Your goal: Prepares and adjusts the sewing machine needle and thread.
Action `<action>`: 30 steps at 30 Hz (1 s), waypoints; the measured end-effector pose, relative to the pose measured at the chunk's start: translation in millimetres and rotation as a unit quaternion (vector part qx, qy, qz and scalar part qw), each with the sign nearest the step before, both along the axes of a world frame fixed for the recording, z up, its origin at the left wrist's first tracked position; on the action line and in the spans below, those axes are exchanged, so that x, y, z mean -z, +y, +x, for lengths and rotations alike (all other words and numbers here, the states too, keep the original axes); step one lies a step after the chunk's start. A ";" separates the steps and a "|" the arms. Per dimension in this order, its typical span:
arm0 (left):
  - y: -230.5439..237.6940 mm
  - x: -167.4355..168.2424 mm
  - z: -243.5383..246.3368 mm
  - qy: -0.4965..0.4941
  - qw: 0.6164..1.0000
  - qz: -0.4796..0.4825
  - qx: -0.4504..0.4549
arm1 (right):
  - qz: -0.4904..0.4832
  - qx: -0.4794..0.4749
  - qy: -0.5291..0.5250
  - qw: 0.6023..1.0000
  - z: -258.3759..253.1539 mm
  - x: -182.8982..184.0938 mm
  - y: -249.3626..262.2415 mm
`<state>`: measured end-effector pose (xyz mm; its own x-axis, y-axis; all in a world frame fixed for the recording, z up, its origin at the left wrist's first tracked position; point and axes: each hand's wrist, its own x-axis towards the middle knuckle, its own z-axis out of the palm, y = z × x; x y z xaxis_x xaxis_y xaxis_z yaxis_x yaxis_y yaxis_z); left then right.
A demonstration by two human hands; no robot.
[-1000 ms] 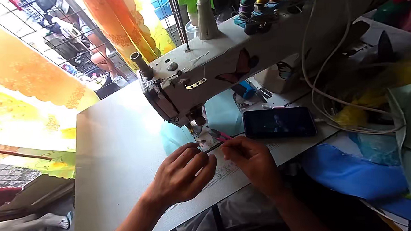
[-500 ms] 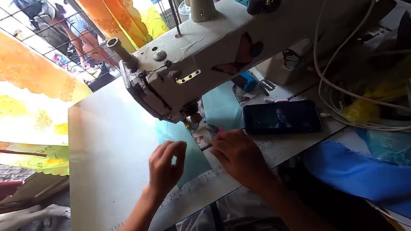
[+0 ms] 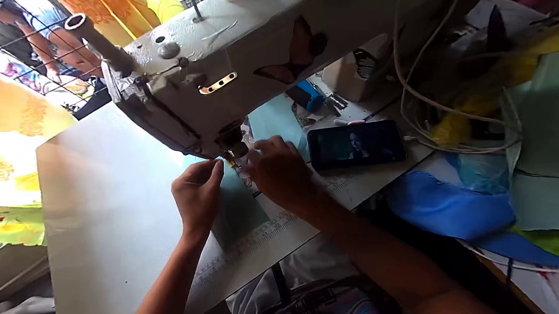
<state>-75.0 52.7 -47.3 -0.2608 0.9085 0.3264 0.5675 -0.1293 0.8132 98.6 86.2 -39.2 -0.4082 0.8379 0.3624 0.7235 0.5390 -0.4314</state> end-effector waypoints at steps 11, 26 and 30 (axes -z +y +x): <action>-6.7 8.3 -1.5 0.011 0.999 0.047 0.014 | -0.045 0.000 0.034 0.998 -13.6 10.2 31.8; -5.4 9.1 -0.7 0.029 0.998 0.048 0.007 | -0.067 0.014 0.019 0.998 -11.5 3.6 29.1; -1.3 10.6 -0.8 0.014 0.998 0.056 -0.006 | -0.072 0.009 0.009 0.997 -10.9 4.1 30.6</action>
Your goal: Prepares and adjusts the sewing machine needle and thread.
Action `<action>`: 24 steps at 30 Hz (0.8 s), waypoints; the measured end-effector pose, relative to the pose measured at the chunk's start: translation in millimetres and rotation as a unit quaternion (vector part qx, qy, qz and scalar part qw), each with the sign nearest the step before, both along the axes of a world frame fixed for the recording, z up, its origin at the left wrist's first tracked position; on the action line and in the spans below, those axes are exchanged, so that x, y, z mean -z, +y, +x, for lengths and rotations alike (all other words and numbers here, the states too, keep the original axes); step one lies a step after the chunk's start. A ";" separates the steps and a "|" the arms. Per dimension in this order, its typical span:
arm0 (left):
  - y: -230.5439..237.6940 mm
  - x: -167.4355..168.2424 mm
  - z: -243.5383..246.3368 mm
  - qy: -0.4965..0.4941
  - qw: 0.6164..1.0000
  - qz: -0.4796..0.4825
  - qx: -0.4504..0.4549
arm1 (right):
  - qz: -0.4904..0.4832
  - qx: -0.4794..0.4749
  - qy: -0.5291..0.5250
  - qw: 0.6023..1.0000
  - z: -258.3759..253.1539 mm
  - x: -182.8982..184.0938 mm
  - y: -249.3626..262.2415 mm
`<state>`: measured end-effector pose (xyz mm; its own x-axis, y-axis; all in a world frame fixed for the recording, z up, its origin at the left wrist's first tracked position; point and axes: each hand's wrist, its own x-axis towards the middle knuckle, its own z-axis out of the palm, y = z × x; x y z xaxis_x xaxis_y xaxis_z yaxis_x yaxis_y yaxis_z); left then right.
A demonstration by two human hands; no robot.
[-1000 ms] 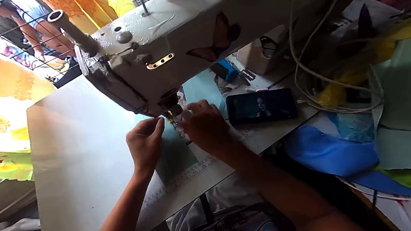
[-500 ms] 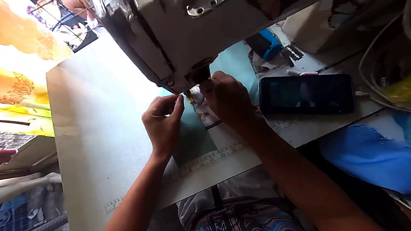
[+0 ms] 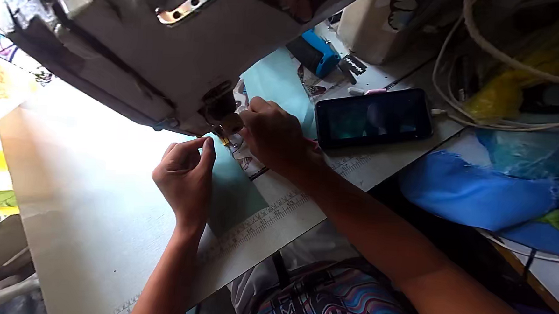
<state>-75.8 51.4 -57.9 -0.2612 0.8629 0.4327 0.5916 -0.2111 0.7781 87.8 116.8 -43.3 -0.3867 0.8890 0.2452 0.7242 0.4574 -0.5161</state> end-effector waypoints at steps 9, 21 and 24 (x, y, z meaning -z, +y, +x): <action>1.3 0.0 3.8 -0.004 1.000 0.008 -0.013 | 0.032 0.000 0.027 0.999 -1.3 3.9 1.2; -4.9 -1.7 4.8 0.009 1.000 -0.001 0.001 | 0.023 0.001 0.043 0.999 -0.1 2.0 0.0; -2.9 -2.2 5.1 0.009 1.000 0.006 -0.006 | 0.022 0.004 0.039 0.999 -0.3 2.2 0.2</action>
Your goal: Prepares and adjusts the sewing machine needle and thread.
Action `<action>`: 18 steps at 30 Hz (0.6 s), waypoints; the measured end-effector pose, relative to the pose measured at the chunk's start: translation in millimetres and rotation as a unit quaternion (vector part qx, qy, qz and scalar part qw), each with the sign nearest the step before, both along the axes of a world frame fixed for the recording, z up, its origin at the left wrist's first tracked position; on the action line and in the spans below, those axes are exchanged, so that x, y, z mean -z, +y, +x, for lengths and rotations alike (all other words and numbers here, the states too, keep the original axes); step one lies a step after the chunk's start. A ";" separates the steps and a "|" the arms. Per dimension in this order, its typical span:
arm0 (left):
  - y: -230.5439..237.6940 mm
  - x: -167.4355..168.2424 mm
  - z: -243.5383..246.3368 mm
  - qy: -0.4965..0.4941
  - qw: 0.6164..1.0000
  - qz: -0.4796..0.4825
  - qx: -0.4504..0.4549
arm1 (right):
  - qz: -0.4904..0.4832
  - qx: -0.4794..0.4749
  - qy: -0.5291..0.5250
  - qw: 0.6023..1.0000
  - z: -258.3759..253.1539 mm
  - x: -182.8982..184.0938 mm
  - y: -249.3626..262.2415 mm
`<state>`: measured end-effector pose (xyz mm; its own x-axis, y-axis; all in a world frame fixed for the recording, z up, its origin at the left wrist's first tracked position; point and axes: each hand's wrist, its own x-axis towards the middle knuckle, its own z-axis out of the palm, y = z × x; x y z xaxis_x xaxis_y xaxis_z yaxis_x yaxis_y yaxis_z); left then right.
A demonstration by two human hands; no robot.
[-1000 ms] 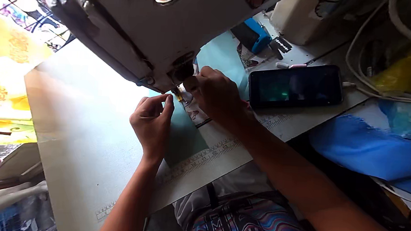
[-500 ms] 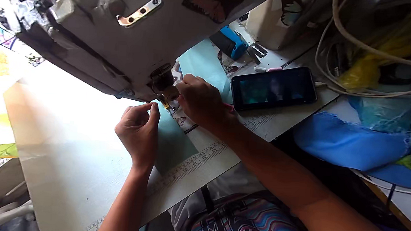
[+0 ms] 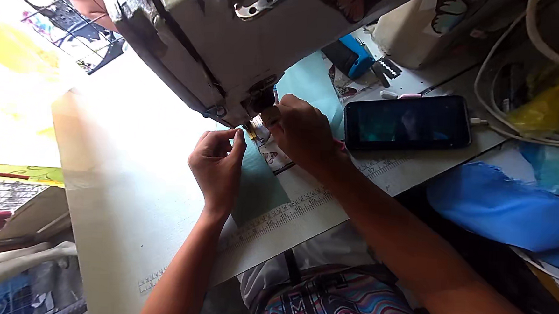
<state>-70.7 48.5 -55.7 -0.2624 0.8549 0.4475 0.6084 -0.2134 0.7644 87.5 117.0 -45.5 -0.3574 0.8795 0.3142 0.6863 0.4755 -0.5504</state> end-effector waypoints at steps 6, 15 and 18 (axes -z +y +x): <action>3.7 0.3 4.0 -0.005 1.000 0.003 -0.006 | -0.028 -0.024 0.033 0.999 -0.5 -1.5 0.3; 1.7 1.9 2.8 0.005 1.000 0.003 0.002 | -0.149 -0.078 0.234 0.958 -6.6 -9.2 -1.0; 4.6 1.3 3.9 -0.008 1.000 0.015 -0.008 | -0.193 -0.081 0.247 0.946 -6.2 -10.2 1.5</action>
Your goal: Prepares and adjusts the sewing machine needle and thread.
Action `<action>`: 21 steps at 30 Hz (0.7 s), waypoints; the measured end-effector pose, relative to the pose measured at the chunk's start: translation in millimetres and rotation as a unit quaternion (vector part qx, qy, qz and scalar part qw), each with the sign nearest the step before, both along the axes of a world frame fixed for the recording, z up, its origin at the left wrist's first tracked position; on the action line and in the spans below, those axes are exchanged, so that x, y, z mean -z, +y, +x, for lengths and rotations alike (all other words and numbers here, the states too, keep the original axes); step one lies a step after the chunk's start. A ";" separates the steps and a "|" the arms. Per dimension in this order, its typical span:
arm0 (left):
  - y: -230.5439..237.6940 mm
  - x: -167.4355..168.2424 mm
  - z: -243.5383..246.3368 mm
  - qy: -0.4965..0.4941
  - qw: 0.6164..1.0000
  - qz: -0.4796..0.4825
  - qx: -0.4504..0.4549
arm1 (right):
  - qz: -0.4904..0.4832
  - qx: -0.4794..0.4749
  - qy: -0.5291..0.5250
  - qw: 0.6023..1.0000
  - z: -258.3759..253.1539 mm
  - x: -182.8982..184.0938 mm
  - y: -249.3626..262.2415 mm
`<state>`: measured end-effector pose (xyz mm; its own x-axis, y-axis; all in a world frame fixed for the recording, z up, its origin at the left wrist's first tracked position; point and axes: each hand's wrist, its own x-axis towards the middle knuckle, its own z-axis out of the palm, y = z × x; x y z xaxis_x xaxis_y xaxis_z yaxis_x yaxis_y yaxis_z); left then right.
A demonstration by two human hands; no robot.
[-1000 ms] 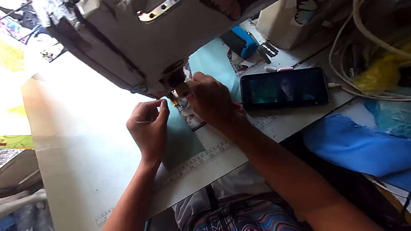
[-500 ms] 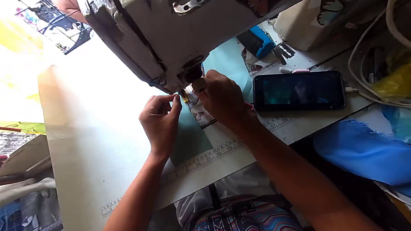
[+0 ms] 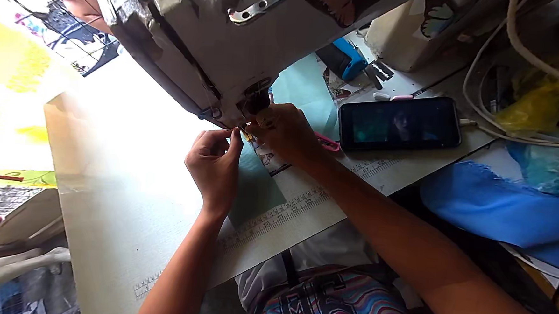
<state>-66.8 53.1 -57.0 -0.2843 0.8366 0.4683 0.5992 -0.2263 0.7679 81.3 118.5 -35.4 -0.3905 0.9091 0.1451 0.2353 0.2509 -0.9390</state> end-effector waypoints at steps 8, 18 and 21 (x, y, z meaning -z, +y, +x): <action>0.2 -1.0 0.8 0.006 1.000 -0.002 0.002 | -0.141 -0.037 0.072 0.987 -0.9 -7.0 2.1; 0.5 -5.8 -8.8 0.145 0.989 -0.026 0.011 | -0.161 -0.054 0.102 0.980 -4.4 -2.4 4.7; -14.8 -20.5 -5.5 0.250 0.965 -0.076 0.015 | -0.125 -0.065 0.059 0.988 -1.2 -3.8 4.5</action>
